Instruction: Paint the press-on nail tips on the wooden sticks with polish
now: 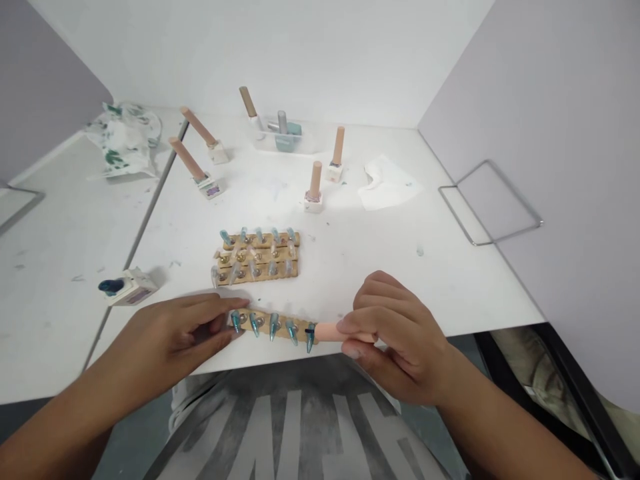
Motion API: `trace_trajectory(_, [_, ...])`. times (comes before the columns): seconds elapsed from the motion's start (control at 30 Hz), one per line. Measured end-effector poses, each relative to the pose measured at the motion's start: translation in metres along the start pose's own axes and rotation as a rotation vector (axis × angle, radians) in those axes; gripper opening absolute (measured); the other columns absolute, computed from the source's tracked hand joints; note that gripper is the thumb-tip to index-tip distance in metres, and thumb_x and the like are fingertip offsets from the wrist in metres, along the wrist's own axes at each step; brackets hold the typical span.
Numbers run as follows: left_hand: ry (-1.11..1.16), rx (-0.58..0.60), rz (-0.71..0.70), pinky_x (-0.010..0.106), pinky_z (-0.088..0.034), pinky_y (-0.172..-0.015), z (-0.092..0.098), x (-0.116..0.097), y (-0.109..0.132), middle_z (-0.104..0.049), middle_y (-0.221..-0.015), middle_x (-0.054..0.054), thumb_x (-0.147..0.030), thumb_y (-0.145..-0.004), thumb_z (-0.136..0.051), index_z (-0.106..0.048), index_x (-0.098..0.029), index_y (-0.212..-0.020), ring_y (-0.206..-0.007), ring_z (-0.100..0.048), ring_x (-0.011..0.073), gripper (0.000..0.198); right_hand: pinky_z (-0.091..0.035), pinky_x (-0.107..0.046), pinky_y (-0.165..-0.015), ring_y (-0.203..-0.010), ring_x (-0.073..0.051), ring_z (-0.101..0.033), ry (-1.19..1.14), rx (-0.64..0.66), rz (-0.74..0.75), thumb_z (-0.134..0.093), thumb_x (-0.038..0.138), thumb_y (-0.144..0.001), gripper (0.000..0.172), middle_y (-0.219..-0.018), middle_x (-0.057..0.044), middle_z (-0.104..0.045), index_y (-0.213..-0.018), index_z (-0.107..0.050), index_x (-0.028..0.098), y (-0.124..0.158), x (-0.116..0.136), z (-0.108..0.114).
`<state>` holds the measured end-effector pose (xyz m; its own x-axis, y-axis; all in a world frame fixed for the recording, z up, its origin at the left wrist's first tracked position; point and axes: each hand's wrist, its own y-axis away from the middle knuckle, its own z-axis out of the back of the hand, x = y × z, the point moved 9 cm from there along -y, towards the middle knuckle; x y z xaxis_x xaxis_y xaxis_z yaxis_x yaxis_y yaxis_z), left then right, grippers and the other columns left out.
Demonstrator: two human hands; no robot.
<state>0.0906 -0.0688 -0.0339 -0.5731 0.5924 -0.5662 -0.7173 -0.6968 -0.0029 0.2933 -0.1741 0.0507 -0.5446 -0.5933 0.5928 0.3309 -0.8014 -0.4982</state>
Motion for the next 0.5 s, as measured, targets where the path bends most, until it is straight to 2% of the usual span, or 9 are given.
trace_trajectory(0.23, [-0.011, 0.063, -0.027, 0.022, -0.041, -0.051, -0.003, -0.001, 0.006, -0.064, -0.071, -0.001, -0.042, -0.091, -0.055, -0.069, -0.026, -0.107, -0.060, -0.060, 0.0142, 0.026, -0.036, -0.035, -0.065, -0.066, -0.015, -0.046, 0.227, 0.103, 0.038, -0.057, 0.007, -0.086, 0.018, -0.070, -0.002, -0.056, -0.104, -0.058, 0.011, 0.000, 0.021, -0.011])
trace_trajectory(0.37, [-0.015, 0.062, -0.075, 0.022, -0.040, -0.051, -0.004, -0.003, 0.007, -0.063, -0.070, -0.002, -0.043, -0.092, -0.055, -0.067, -0.026, -0.105, -0.062, -0.061, 0.0144, 0.025, -0.036, -0.036, -0.066, -0.069, -0.016, -0.046, 0.430, 0.089, 0.088, -0.063, 0.007, -0.084, 0.017, -0.072, -0.004, -0.060, -0.101, -0.060, 0.009, 0.001, 0.030, -0.016])
trace_trajectory(0.5, [-0.045, 0.036, -0.110, 0.023, -0.040, -0.053, -0.005, -0.006, 0.007, -0.062, -0.070, -0.002, -0.043, -0.092, -0.055, -0.065, -0.024, -0.100, -0.061, -0.060, 0.0144, 0.023, -0.037, -0.037, -0.065, -0.070, -0.017, -0.048, 0.534, 0.080, 0.100, -0.064, 0.008, -0.084, 0.015, -0.070, -0.005, -0.061, -0.099, -0.061, 0.009, 0.001, 0.032, -0.021])
